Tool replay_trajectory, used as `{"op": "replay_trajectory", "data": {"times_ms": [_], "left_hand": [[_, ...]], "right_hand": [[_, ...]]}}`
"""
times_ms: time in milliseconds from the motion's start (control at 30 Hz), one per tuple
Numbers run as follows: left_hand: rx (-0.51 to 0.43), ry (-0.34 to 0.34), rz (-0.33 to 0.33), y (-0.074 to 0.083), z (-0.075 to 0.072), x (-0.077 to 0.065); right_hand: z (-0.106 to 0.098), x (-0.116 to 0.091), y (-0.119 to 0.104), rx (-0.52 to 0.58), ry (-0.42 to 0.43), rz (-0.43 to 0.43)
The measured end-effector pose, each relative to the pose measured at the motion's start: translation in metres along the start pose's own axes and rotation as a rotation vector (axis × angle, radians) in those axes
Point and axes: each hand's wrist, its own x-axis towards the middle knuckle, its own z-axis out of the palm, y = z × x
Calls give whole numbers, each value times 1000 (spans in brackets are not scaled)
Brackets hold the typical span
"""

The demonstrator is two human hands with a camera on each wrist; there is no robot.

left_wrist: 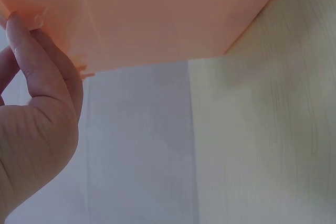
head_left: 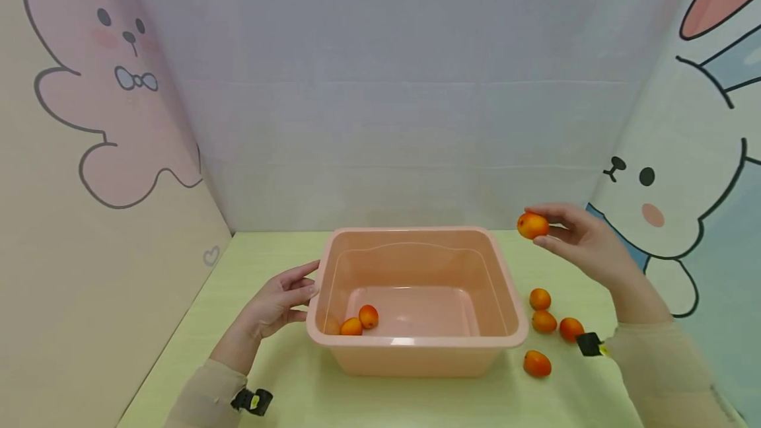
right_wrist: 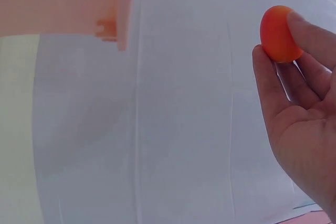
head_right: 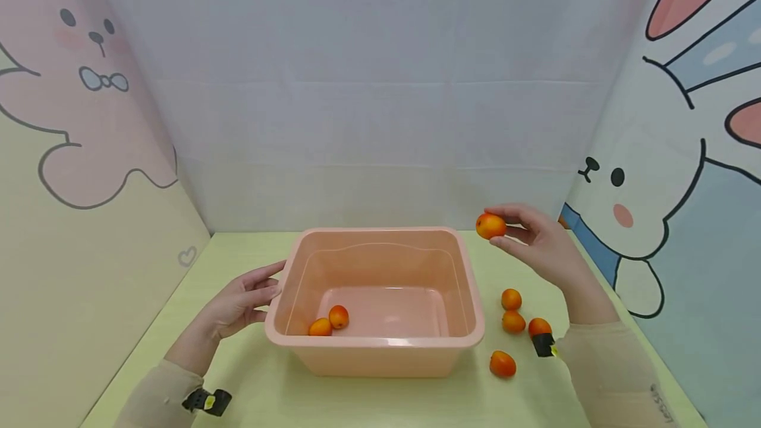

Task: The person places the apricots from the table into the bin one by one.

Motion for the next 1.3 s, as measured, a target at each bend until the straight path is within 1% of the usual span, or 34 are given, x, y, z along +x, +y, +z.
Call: {"op": "replay_trajectory", "data": {"times_ms": [167, 267, 333, 400, 467, 567, 700, 900, 1000, 1133, 1300], "left_hand": [[3, -4, 6, 0, 0, 0], [3, -9, 11, 0, 0, 1], [4, -11, 13, 0, -1, 1], [2, -7, 11, 0, -1, 2], [2, -2, 8, 0, -1, 2], [-2, -2, 10, -1, -1, 1], [-7, -17, 19, -1, 0, 2], [-6, -15, 21, -2, 0, 1], [-4, -6, 18, -2, 0, 0], [-1, 3, 18, -3, 1, -1], [-8, 4, 23, -4, 1, -2]], "right_hand": [[11, 37, -18, 80, -77, -66], [24, 57, -26, 76, -140, -105], [34, 69, -30, 80, -194, -111], [45, 80, -33, 96, -241, -99], [56, 90, -35, 137, -287, -70], [74, 102, -34, 197, -338, -9], [98, 113, -28, 240, -389, 46], [129, 124, -9, 200, -446, 60], [141, 126, 0, 175, -484, 110], [153, 128, 6, 176, -525, 140], [169, 129, 12, 207, -560, 129]]}}
